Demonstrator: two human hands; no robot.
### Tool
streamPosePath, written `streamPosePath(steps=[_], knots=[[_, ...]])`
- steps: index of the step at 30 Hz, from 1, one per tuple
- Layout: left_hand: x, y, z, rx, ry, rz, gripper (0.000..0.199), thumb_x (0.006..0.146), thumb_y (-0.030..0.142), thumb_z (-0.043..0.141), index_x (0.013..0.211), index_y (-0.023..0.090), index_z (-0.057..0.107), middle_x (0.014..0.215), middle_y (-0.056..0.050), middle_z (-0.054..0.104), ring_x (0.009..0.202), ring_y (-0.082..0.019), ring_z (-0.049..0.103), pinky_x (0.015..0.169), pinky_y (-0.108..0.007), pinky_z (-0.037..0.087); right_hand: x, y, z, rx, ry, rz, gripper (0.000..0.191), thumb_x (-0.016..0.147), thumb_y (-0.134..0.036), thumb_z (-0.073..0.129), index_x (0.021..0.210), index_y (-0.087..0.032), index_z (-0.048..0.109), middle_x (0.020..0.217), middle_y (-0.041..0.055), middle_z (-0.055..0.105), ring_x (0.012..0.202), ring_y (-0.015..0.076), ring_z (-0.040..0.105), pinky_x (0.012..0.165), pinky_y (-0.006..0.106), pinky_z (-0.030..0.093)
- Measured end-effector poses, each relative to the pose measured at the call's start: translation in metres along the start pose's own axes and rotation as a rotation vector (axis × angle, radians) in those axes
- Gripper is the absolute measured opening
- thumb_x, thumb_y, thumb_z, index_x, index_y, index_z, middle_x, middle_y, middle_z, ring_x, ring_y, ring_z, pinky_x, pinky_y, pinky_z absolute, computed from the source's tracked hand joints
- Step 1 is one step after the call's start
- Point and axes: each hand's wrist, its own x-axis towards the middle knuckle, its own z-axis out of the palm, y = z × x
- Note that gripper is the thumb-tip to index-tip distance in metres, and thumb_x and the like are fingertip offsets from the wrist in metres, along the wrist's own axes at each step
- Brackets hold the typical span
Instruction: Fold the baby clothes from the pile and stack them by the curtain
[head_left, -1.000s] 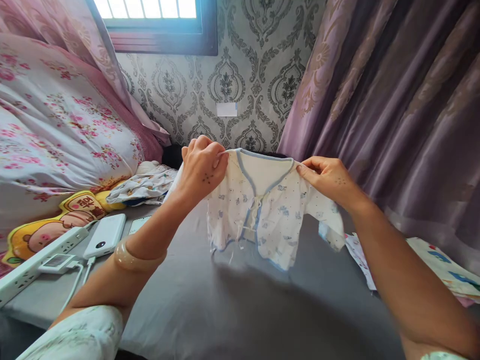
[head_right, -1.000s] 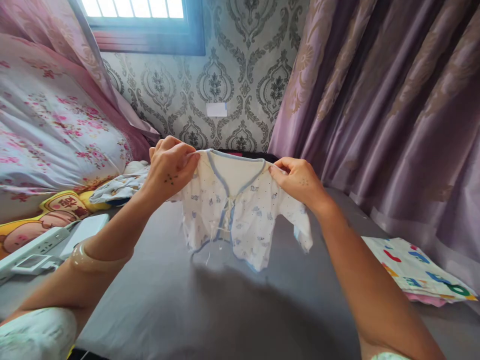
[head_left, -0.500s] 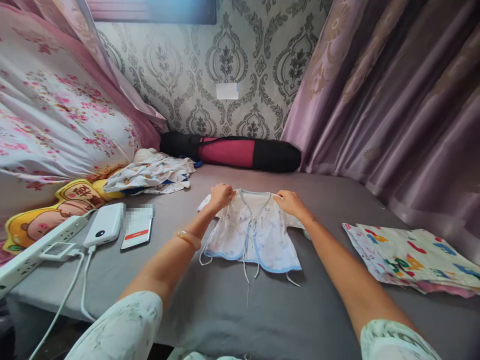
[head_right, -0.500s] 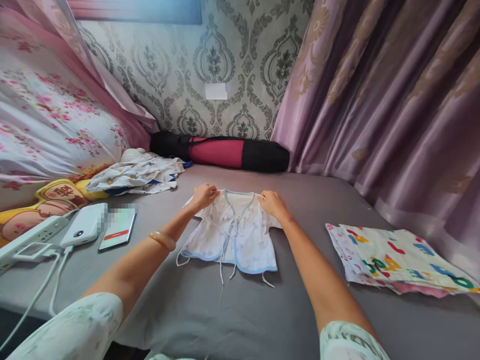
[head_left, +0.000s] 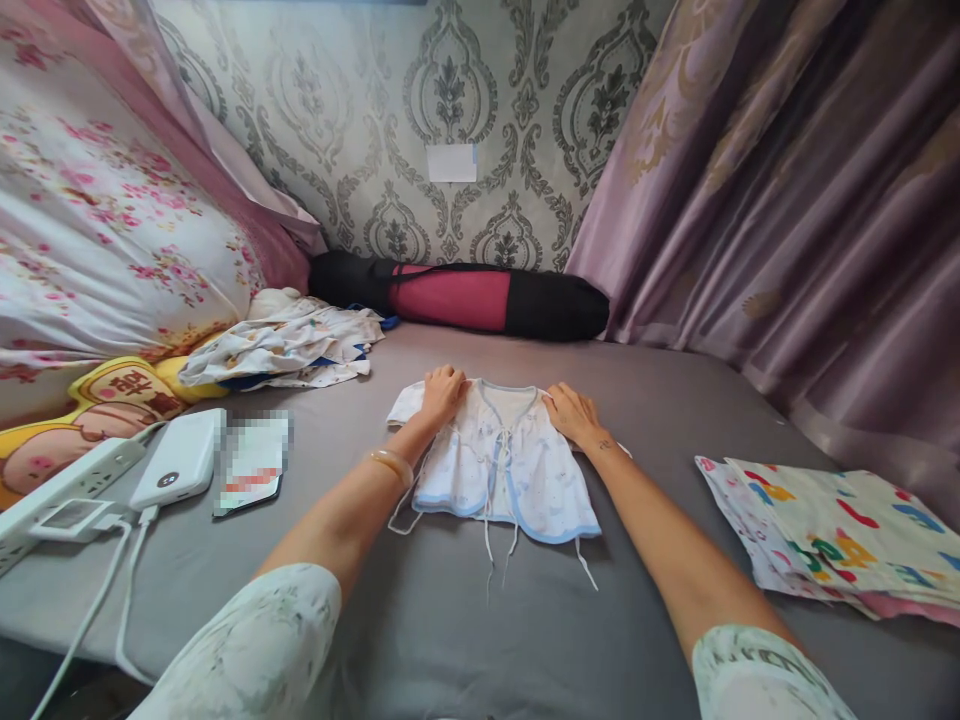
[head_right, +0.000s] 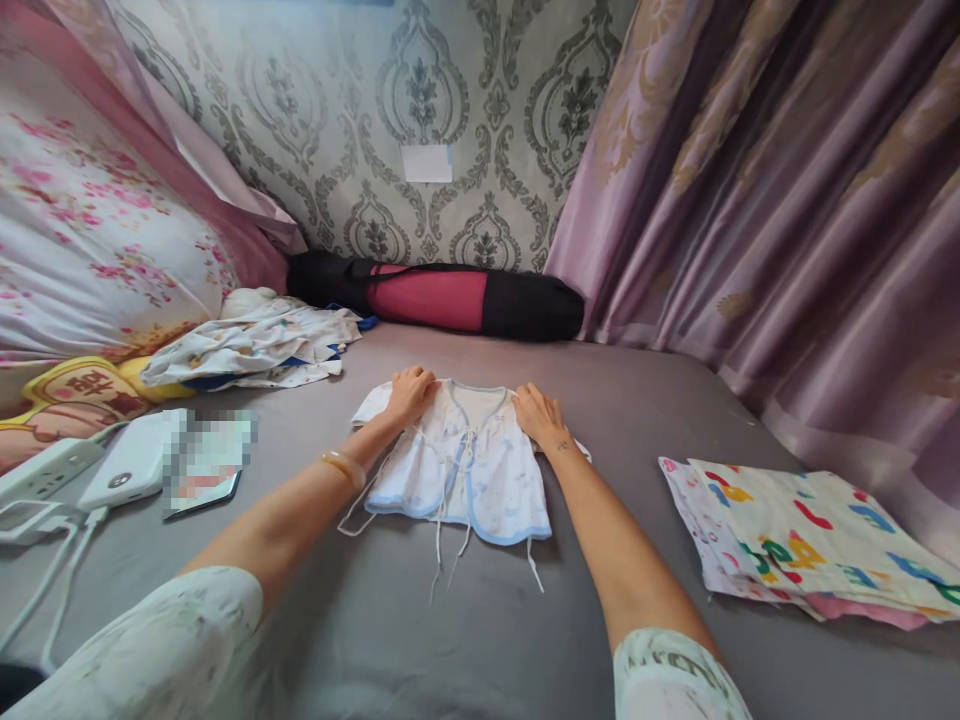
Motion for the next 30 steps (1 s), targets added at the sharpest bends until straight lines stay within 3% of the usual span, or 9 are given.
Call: streamPosePath(steps=[8, 15, 22, 30], knots=[[0.023, -0.010, 0.014, 0.065, -0.008, 0.005, 0.029, 0.098, 0.034, 0.037, 0.101, 0.019, 0.062, 0.108, -0.012, 0.059, 0.103, -0.027, 0.051, 0.083, -0.038, 0.032, 0.029, 0.008, 0.013, -0.030, -0.053, -0.003, 0.040, 0.103, -0.038, 0.025, 0.118, -0.020, 0.057, 0.122, 0.0112, 0.058, 0.108, 0.0249, 0.059, 0.086, 0.035, 0.041], [0.051, -0.010, 0.014, 0.066, -0.006, -0.027, 0.029, 0.096, 0.035, 0.038, 0.102, 0.019, 0.063, 0.111, -0.012, 0.060, 0.106, -0.027, 0.052, 0.086, -0.038, 0.033, 0.053, 0.016, 0.015, 0.007, -0.025, 0.020, 0.037, 0.102, -0.038, 0.028, 0.115, -0.019, 0.058, 0.121, 0.0115, 0.059, 0.106, 0.0251, 0.060, 0.086, 0.035, 0.041], [0.055, -0.009, 0.010, 0.002, -0.161, -0.083, 0.031, 0.095, 0.036, 0.040, 0.104, 0.019, 0.064, 0.112, -0.011, 0.063, 0.109, -0.028, 0.055, 0.090, -0.041, 0.034, 0.068, 0.018, 0.024, 0.154, -0.029, 0.030, 0.029, 0.098, -0.031, 0.041, 0.114, -0.019, 0.062, 0.118, 0.0105, 0.061, 0.110, 0.0226, 0.056, 0.090, 0.030, 0.039], [0.070, 0.000, 0.017, -0.083, -0.196, -0.098, 0.031, 0.093, 0.034, 0.043, 0.106, 0.019, 0.067, 0.115, -0.011, 0.067, 0.113, -0.028, 0.056, 0.091, -0.040, 0.038, 0.086, 0.006, 0.031, 0.220, 0.003, 0.067, 0.028, 0.097, -0.034, 0.046, 0.109, -0.020, 0.067, 0.115, 0.0096, 0.064, 0.112, 0.0244, 0.055, 0.092, 0.033, 0.037]])
